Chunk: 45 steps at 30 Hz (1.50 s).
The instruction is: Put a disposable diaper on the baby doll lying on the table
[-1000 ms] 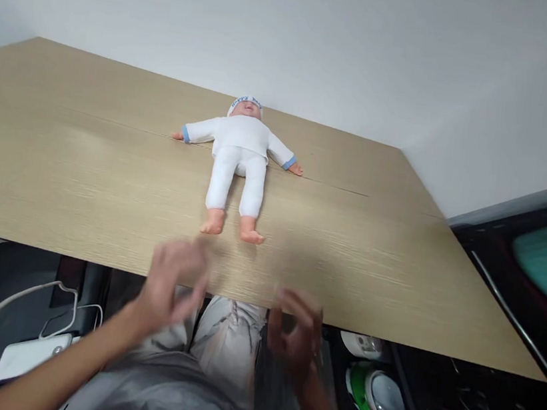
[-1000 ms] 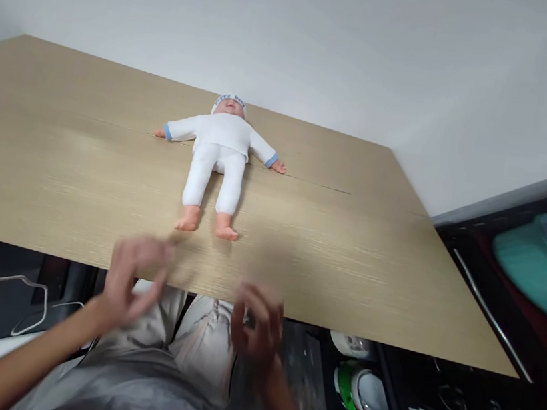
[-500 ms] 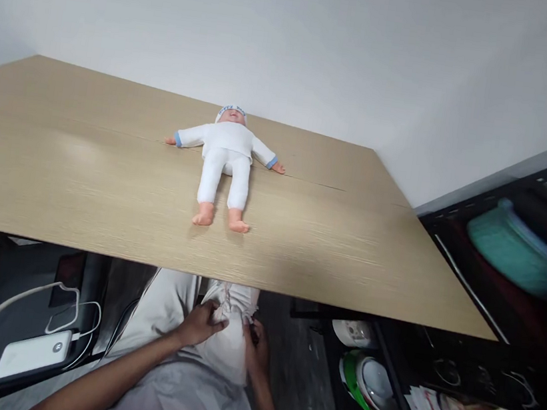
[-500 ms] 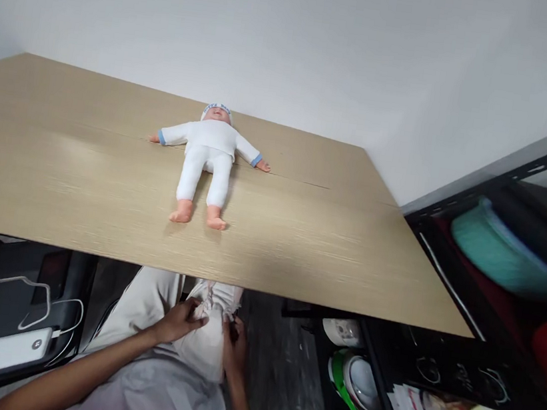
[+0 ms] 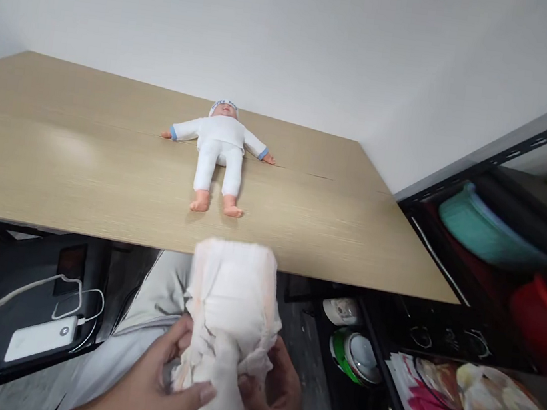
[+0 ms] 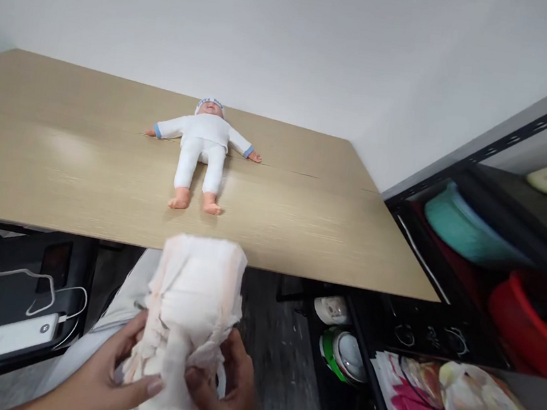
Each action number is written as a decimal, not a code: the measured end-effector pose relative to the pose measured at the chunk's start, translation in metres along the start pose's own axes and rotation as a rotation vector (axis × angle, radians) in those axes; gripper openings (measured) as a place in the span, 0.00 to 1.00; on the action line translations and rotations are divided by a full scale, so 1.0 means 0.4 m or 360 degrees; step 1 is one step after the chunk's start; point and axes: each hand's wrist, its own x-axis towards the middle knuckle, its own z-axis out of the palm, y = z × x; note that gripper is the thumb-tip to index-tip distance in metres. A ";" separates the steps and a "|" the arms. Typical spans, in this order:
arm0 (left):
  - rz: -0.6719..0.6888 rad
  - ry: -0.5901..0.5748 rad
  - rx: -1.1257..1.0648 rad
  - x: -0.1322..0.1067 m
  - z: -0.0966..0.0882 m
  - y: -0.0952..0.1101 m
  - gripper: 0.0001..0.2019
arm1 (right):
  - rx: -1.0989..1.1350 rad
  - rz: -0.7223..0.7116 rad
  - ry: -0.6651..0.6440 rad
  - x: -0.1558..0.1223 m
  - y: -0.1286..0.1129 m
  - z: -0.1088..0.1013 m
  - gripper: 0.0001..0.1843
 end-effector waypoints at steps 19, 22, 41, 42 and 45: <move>0.0099 0.0475 -0.0091 0.252 -0.169 0.022 0.39 | -0.0222 -0.0048 0.0140 0.280 0.072 0.208 0.23; 0.0070 0.0442 -0.0048 0.243 -0.157 0.016 0.39 | -0.0448 -0.0303 0.0321 0.272 0.034 0.182 0.19; 0.0391 0.0198 0.0990 0.186 -0.277 0.150 0.21 | -0.1344 -0.0746 -0.0442 0.465 0.010 0.314 0.41; 0.0468 0.0233 0.1086 0.203 -0.300 0.191 0.18 | -0.1359 -0.0763 -0.0428 0.461 0.013 0.313 0.41; 0.0875 0.0425 0.1512 0.316 -0.363 0.318 0.14 | -0.1440 -0.0788 -0.0408 0.454 0.013 0.315 0.40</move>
